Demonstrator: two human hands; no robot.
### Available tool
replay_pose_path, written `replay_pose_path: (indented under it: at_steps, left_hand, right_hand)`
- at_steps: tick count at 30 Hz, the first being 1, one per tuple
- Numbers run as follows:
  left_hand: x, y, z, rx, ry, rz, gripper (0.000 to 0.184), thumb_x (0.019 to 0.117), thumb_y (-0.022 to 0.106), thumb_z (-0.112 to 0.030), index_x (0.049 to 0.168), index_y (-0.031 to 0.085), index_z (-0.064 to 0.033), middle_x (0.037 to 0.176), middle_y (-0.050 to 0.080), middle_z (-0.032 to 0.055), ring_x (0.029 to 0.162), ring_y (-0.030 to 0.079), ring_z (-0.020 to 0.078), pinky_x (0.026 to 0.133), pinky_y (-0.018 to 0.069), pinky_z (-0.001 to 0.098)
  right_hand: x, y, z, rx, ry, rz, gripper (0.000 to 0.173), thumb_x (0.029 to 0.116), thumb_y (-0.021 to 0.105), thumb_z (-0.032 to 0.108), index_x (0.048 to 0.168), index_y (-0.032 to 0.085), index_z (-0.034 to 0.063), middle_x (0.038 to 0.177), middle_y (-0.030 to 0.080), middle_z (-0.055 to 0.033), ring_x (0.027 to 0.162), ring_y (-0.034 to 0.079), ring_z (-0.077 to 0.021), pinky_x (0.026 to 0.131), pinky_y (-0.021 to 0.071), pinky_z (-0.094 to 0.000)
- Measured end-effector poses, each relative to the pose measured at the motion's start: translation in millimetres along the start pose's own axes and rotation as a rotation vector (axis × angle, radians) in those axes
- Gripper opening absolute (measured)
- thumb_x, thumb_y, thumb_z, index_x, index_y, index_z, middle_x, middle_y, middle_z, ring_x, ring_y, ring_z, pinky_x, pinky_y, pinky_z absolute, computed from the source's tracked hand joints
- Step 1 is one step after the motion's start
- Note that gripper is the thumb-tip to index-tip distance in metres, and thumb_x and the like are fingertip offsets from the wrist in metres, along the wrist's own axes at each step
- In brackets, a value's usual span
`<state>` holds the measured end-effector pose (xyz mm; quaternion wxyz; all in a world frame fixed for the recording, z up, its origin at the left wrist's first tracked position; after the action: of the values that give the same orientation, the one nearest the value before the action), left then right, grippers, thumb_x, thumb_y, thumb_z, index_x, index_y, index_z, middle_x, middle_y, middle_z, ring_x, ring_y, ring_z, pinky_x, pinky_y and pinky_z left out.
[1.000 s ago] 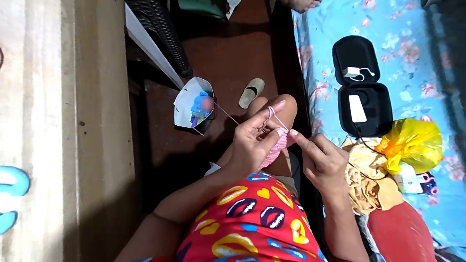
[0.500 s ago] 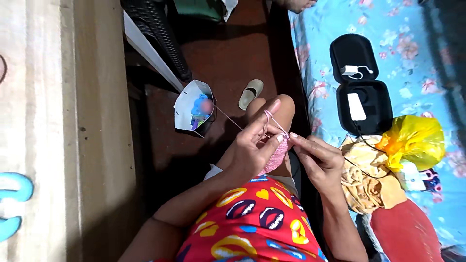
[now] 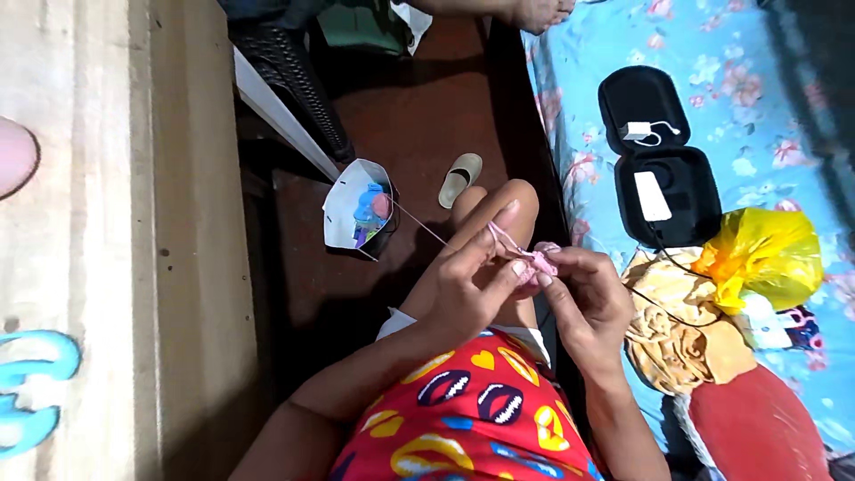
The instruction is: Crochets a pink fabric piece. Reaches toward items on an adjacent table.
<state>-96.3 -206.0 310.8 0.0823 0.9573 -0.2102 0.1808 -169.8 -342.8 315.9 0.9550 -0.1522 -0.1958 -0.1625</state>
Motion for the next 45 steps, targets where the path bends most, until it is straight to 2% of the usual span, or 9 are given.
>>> replay_pose_path:
  at_steps: [11, 16, 19, 22, 26, 31, 34, 37, 45]
  left_hand:
    - [18, -5, 19, -0.332, -0.453, 0.210, 0.054, 0.0908, 0.050, 0.008, 0.143, 0.056, -0.0024, 0.078, 0.064, 0.0018, 0.059, 0.059, 0.0057, 0.051, 0.0503, 0.0180]
    - [15, 6, 24, -0.373, -0.454, 0.259, 0.055, 0.0882, 0.049, 0.011, 0.142, 0.055, 0.0007, 0.083, 0.066, 0.0027, 0.069, 0.062, 0.0060, 0.066, 0.0553, 0.0210]
    - [10, 21, 18, -0.268, -0.312, 0.282, 0.053, 0.0858, 0.057, 0.015, 0.138, 0.057, 0.0051, 0.108, 0.073, 0.0041, 0.082, 0.067, 0.0021, 0.074, 0.0580, 0.0190]
    - [8, 24, 24, -0.323, -0.357, 0.271, 0.050, 0.0879, 0.058, 0.014, 0.137, 0.058, 0.0051, 0.108, 0.072, 0.0055, 0.082, 0.067, 0.0047, 0.075, 0.0579, 0.0208]
    - [8, 8, 46, -0.354, -0.473, 0.329, 0.013, 0.0927, 0.062, -0.010, 0.093, 0.074, -0.0084, 0.085, 0.074, -0.0001, 0.076, 0.068, 0.0045, 0.069, 0.0572, 0.0221]
    - [9, -18, 52, -0.399, -0.475, 0.579, 0.032, 0.0939, 0.065, -0.023, 0.064, 0.070, -0.0133, 0.085, 0.075, -0.0014, 0.074, 0.068, 0.0033, 0.063, 0.0543, 0.0186]
    - [11, -13, 44, -0.577, -0.394, 0.487, 0.020, 0.0917, 0.070, -0.034, 0.082, 0.078, -0.0187, 0.107, 0.075, -0.0009, 0.099, 0.069, 0.0107, 0.082, 0.0566, 0.0276]
    - [11, 2, 34, -0.568, -0.385, 0.382, 0.045, 0.0887, 0.073, -0.014, 0.133, 0.066, -0.0101, 0.118, 0.072, 0.0046, 0.101, 0.069, 0.0133, 0.088, 0.0584, 0.0297]
    - [16, 5, 28, -0.218, -0.439, 0.171, 0.070, 0.0868, 0.062, 0.015, 0.152, 0.046, -0.0050, 0.090, 0.071, 0.0074, 0.071, 0.066, 0.0093, 0.067, 0.0573, 0.0207]
  right_hand:
    - [1, -11, 7, -0.468, -0.328, 0.104, 0.024, 0.0981, 0.057, 0.004, 0.113, 0.076, 0.0055, 0.077, 0.065, -0.0106, 0.068, 0.061, -0.0142, 0.060, 0.0486, -0.0243]
    - [5, -15, -8, -0.126, -0.167, 0.171, 0.024, 0.0998, 0.057, 0.007, 0.118, 0.074, 0.0077, 0.079, 0.061, -0.0036, 0.070, 0.055, -0.0020, 0.065, 0.0470, -0.0147]
    - [6, -9, -16, 0.189, 0.053, 0.185, 0.030, 0.1001, 0.061, 0.008, 0.128, 0.071, 0.0146, 0.110, 0.074, 0.0048, 0.090, 0.068, 0.0018, 0.081, 0.0578, -0.0169]
    - [4, -10, -31, 0.416, 0.253, 0.139, 0.028, 0.0975, 0.065, 0.009, 0.123, 0.075, 0.0172, 0.104, 0.075, 0.0061, 0.078, 0.067, 0.0015, 0.070, 0.0574, -0.0170]
    - [-2, -18, -44, 0.523, 0.375, 0.081, 0.027, 0.0941, 0.067, 0.005, 0.117, 0.077, 0.0127, 0.087, 0.073, 0.0049, 0.060, 0.052, 0.0060, 0.055, 0.0441, -0.0116]
    - [-6, -17, -51, 0.633, 0.453, 0.073, 0.026, 0.0932, 0.067, 0.004, 0.116, 0.077, 0.0109, 0.080, 0.071, 0.0045, 0.056, 0.051, 0.0059, 0.052, 0.0430, -0.0112]
    - [-8, -8, -53, 0.663, 0.495, 0.065, 0.025, 0.0934, 0.065, 0.002, 0.115, 0.076, 0.0089, 0.079, 0.070, 0.0033, 0.054, 0.048, 0.0061, 0.050, 0.0407, -0.0108]
    - [-9, -4, -53, 0.629, 0.526, 0.036, 0.027, 0.0948, 0.063, 0.000, 0.117, 0.075, 0.0073, 0.078, 0.068, 0.0022, 0.053, 0.046, 0.0052, 0.048, 0.0389, -0.0108]
    - [-9, -2, -44, 0.338, 0.392, 0.039, 0.037, 0.0974, 0.058, -0.003, 0.133, 0.067, 0.0032, 0.103, 0.073, 0.0015, 0.064, 0.052, 0.0058, 0.057, 0.0446, -0.0112]
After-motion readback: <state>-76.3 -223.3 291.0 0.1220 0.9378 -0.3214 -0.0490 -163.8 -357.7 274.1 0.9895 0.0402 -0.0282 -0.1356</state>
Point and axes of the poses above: each hand's wrist, its own x-axis towards the middle knuckle, its own y-axis out of the palm, z = x × y, the point moved 8 cm from there along x, towards the middle knuckle
